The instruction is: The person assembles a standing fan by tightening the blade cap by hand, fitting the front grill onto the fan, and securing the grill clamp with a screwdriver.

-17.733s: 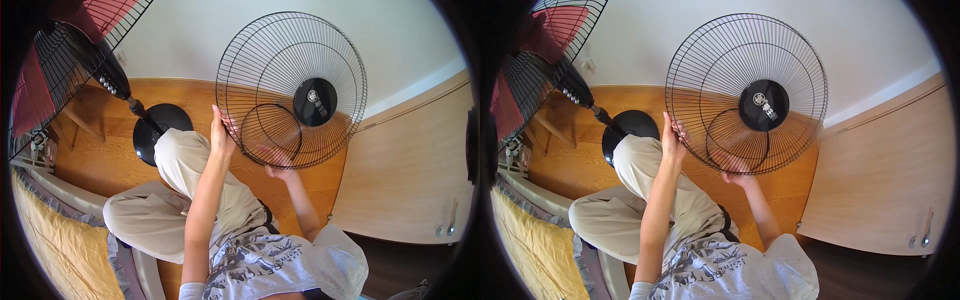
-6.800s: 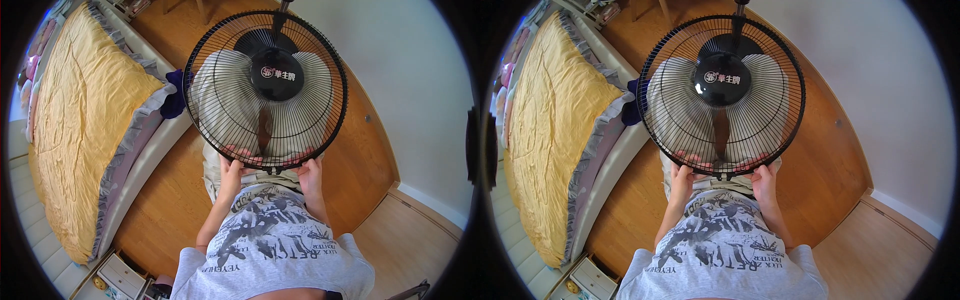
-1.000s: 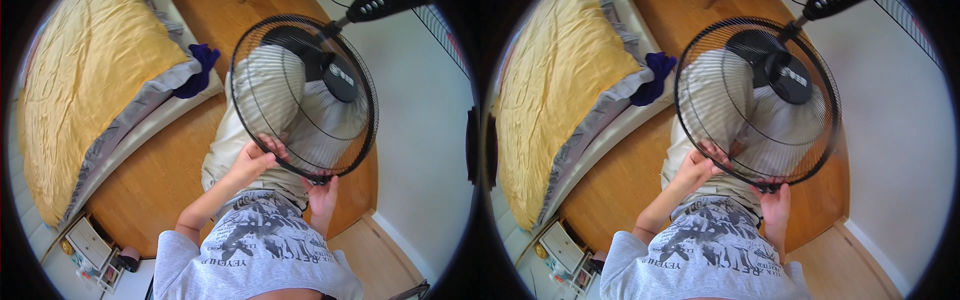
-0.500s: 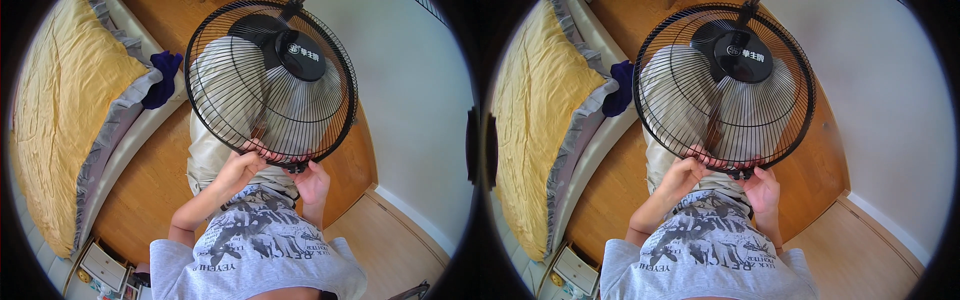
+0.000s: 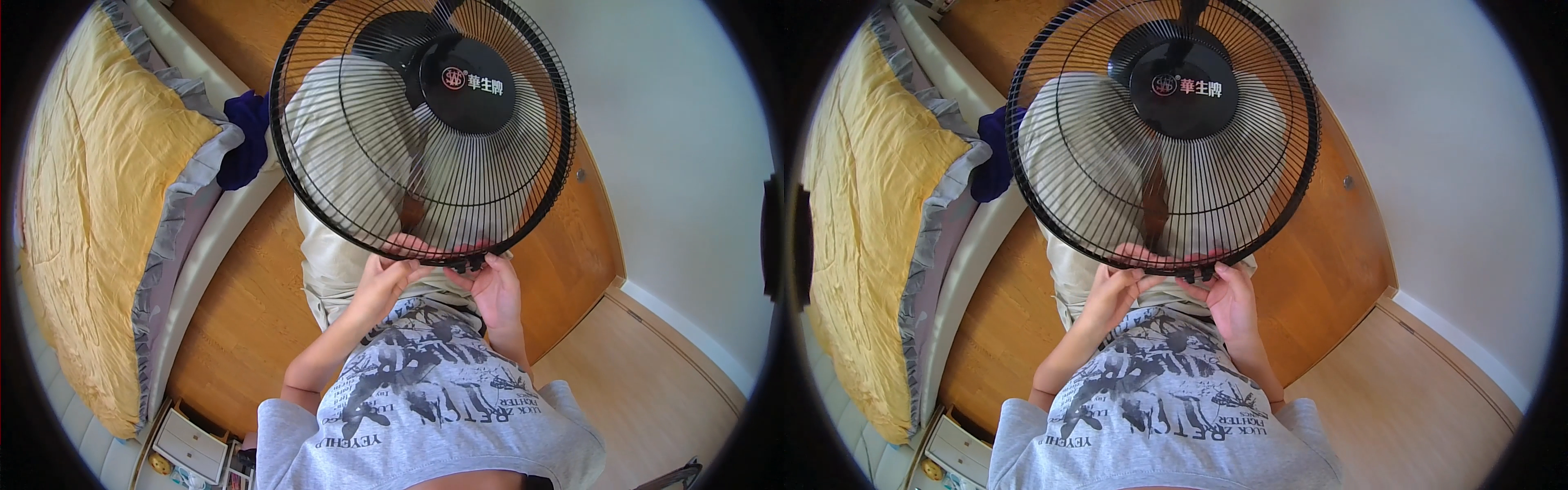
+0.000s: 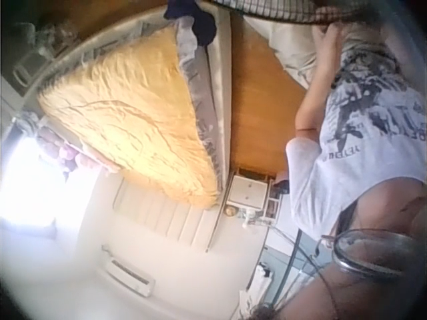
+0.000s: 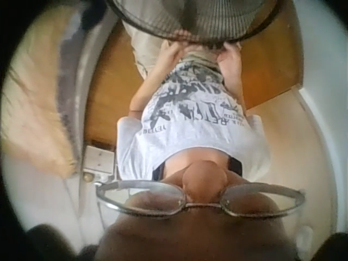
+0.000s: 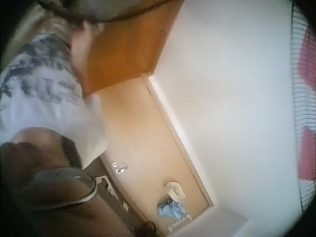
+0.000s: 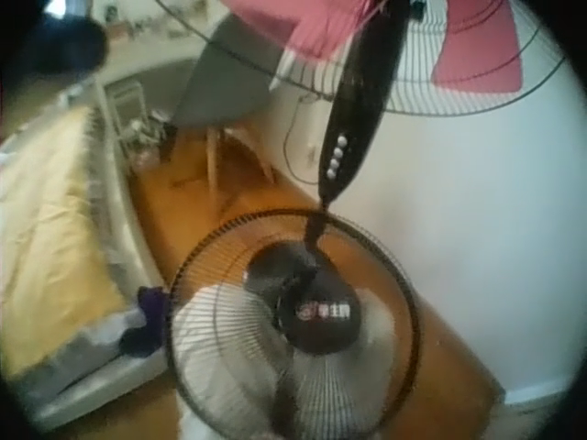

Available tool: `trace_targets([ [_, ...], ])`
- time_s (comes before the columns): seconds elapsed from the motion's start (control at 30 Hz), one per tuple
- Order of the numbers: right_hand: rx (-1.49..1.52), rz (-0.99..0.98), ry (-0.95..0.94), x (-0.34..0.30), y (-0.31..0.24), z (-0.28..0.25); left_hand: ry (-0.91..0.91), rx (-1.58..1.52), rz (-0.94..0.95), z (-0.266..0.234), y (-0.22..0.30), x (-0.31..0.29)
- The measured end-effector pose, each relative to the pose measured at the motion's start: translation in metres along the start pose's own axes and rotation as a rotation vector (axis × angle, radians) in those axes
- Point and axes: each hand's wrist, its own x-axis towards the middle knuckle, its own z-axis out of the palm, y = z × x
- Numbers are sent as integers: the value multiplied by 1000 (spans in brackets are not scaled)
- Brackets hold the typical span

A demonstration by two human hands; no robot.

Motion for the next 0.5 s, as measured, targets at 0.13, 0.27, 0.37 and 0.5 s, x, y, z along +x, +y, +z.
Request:
trace_targets([
  [0.13, -41, -41, 47, 3, 3, -21, -72, 3, -47, 1, -6, 0],
  [0.27, -52, -5, 71, 6, 1, -28, -133, -12, -118, -7, -7, 5],
  [0.37, -36, 12, 75, 6, 2, -31, -139, -71, -151, -17, -10, 6],
  [0.5, 17, 38, 18, 2, 3, -31, -371, -148, -178, -24, -4, 14],
])
